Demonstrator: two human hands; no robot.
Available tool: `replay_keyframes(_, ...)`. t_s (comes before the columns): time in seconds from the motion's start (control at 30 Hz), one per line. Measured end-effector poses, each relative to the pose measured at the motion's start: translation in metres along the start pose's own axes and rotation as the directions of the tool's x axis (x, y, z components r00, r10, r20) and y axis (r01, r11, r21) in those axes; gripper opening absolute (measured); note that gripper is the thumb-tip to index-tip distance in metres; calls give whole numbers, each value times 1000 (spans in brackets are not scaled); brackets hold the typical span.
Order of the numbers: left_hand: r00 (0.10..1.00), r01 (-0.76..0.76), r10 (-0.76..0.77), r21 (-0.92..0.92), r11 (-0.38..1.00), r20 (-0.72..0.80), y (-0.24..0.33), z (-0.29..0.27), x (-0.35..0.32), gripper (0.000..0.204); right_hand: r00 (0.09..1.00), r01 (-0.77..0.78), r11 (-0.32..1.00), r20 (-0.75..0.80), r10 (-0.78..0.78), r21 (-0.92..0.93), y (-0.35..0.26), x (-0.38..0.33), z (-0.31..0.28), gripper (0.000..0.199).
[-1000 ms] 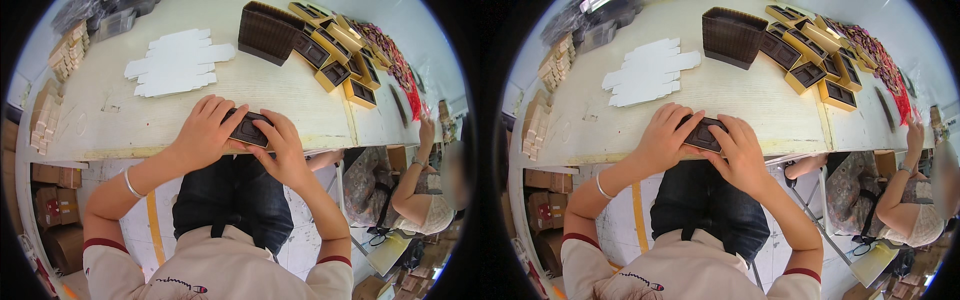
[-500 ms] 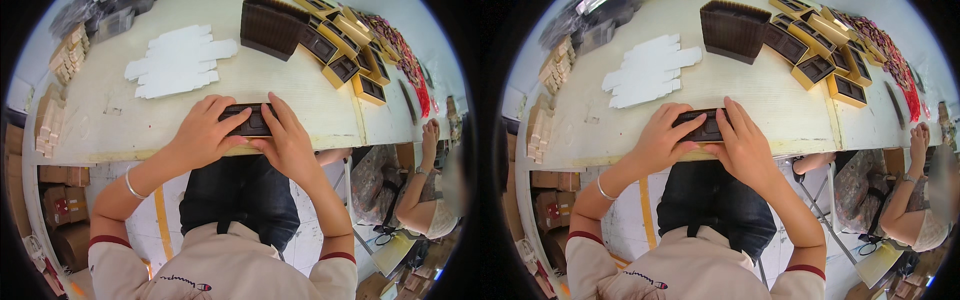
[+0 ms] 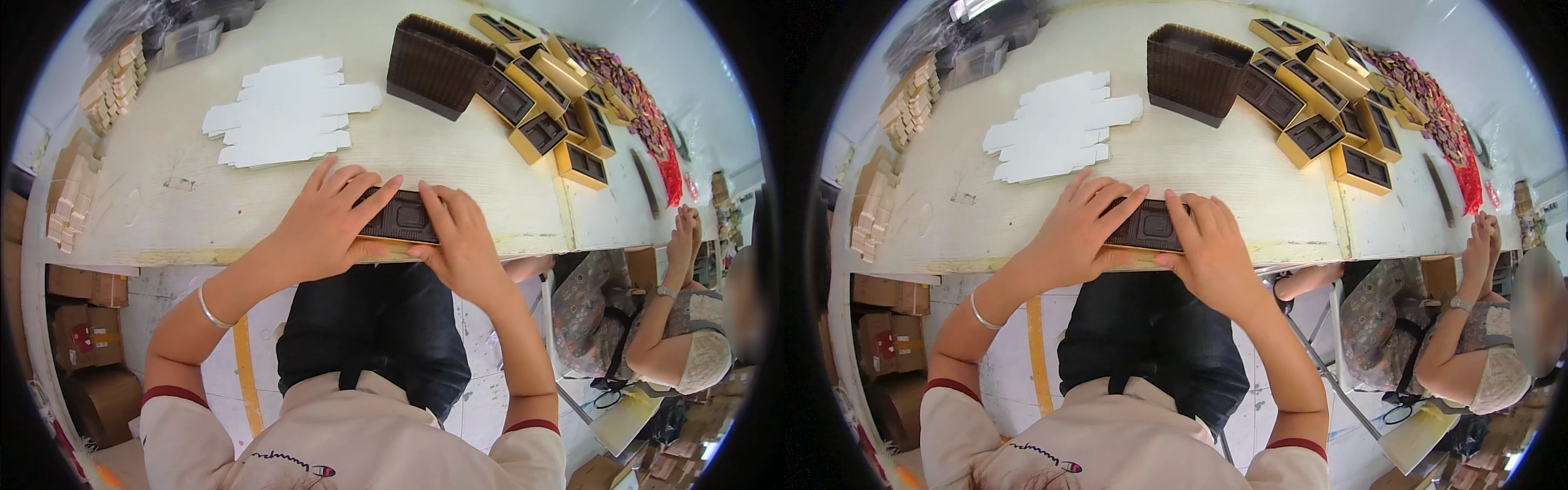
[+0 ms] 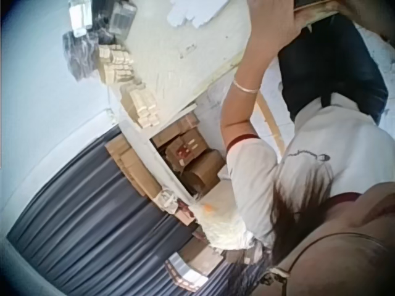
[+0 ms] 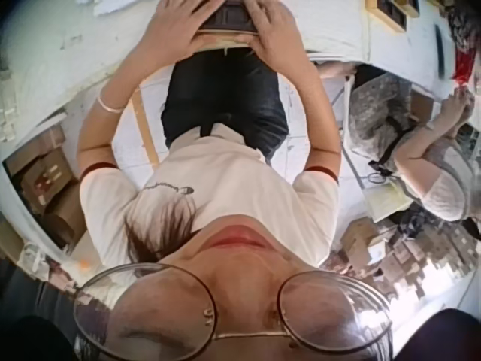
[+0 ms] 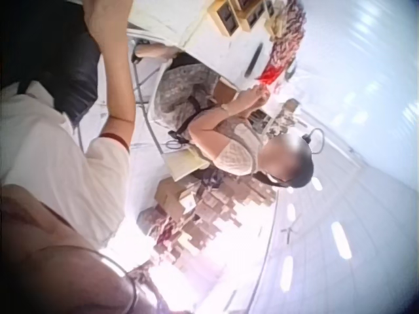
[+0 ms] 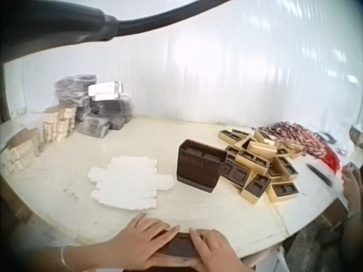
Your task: The person folds flat white cardboard pieces into small rectangular boxes and inserts dark brown inserts into each box. The person repeats this process multiple times, stacking completed boxes on the table.
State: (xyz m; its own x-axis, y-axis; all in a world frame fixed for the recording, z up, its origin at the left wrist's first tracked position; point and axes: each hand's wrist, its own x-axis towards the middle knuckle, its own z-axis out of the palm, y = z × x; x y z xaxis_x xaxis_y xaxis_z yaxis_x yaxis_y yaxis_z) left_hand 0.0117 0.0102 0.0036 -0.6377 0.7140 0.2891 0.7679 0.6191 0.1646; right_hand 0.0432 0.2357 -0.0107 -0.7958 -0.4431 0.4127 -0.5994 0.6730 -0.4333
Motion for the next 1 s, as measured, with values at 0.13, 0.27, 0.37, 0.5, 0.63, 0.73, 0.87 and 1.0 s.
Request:
replay_keyframes(0.13, 995, -95, 96, 47, 994, -22, -3, -3, 0, 66, 999, 32, 987, 0, -33, -157, -5, 1, -6, 63)
replay_keyframes(0.27, 994, 56, -11, -445, 894, 104, -24, -5, 2, 52, 998, 41, 995, 42, -37, -91, 7, -2, -5, 54)
replay_keyframes(0.37, 984, 169, -105, -563, 809, 144, -30, 1, 1, 45, 998, 23, 999, 59, -21, -28, 4, -3, -4, 46)
replay_keyframes(0.5, 992, 115, -124, -618, 777, 29, -25, 3, 0, 41, 994, -52, 996, 103, 44, 77, 0, -6, -9, 42)
replay_keyframes(0.63, 925, 74, -314, -706, 704, -216, -44, -14, -12, 37, 994, -58, 998, 89, 55, 24, 8, -11, -47, 44)
replay_keyframes(0.73, 936, 219, -269, -224, 950, -228, -75, -29, -26, 42, 988, -136, 990, -73, 133, -35, 42, 6, -110, 41)
replay_keyframes(0.87, 928, 358, -358, -27, 933, -103, -94, -38, -30, 37, 899, -176, 915, -439, -2, -363, 109, 60, -187, 55)
replay_keyframes(1.0, 926, 368, -360, -65, 927, 112, -117, -52, -21, 32, 875, -148, 955, -485, 5, -256, 110, 74, -159, 50)
